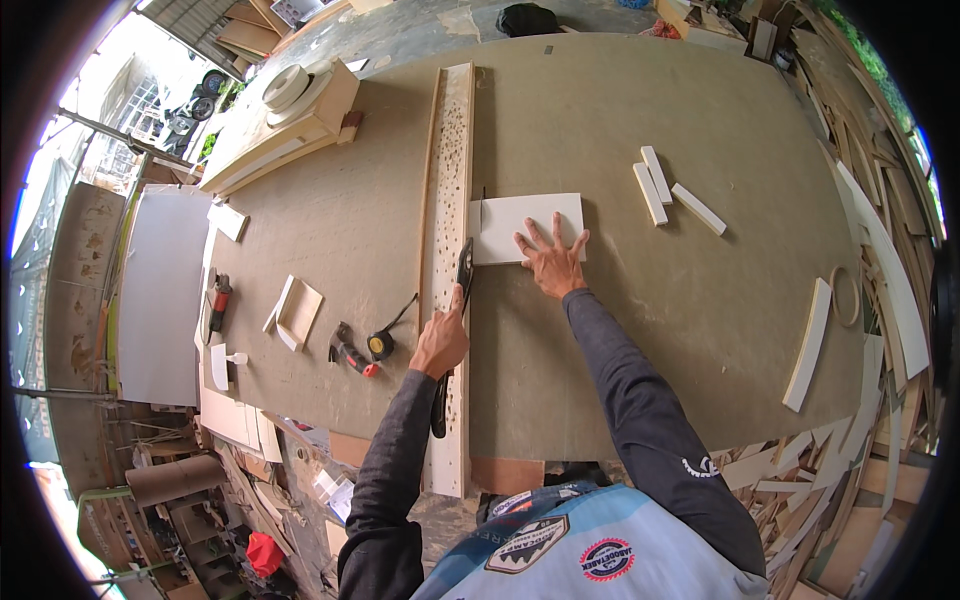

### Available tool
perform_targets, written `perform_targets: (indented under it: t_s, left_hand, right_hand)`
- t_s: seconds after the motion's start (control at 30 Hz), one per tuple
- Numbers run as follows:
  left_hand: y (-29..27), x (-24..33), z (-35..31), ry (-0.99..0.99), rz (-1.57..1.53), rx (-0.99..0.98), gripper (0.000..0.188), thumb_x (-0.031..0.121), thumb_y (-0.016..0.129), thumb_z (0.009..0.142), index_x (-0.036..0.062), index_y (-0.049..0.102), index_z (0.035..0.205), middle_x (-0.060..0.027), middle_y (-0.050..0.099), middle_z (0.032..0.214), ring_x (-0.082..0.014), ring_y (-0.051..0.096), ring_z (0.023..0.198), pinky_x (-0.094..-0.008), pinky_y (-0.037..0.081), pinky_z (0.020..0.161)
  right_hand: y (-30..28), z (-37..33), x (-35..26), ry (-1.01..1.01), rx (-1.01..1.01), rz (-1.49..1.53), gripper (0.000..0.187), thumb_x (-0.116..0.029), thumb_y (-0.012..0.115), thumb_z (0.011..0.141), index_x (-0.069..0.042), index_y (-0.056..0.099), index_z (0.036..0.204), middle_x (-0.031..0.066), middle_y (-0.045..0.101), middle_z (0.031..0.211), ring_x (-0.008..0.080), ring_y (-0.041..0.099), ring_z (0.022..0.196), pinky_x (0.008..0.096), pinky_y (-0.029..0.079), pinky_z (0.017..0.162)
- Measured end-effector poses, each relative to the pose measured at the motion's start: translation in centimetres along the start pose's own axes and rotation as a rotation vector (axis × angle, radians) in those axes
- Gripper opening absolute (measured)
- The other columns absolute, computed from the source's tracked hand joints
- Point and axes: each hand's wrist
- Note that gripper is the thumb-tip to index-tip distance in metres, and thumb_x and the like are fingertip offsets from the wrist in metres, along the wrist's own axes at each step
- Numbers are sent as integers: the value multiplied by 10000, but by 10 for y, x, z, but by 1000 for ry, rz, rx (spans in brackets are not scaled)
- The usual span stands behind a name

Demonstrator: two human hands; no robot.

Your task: The person cuts small wooden pieces using a manual saw, applies glue to the edges of the pieces, and joins them together to form a small box. They then use a hammer to secure one side and measure the progress with a measuring tape.

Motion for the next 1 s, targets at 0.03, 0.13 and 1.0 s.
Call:
perform_targets:
  t_s: [0.03,0.13,1.0]
  left_hand:
    - [-1,0,2,-2,1,-6,849,-18,488,795,-34,234,1605,-406,651,887,-546,685,831,-584,543,810]
    - [2,-5,10,24,-4,32,850,-17,495,795,-32,239,1605,-399,658,910,-547,686,849,-581,543,816]
    - [-33,18,66,-73,41,-46,823,35,532,850,11,241,1619,-379,666,1057,-527,683,975,-560,549,910]
  right_hand:
    - [-1,2,0,0,-6,-1,502,-421,559,1018,-355,505,1514,-59,276,1695,429,108,1574,932,152,1038]
    - [3,9,4,-9,11,-22,502,-422,546,1025,-354,498,1520,-60,273,1696,432,105,1574,930,156,1039]
    - [-8,54,24,20,-15,13,516,-408,537,1035,-349,464,1542,-58,265,1696,394,114,1579,893,192,1075]
Point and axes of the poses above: each hand's wrist, its own z-axis towards the middle knuckle, its own y-axis out of the palm, x = y × z
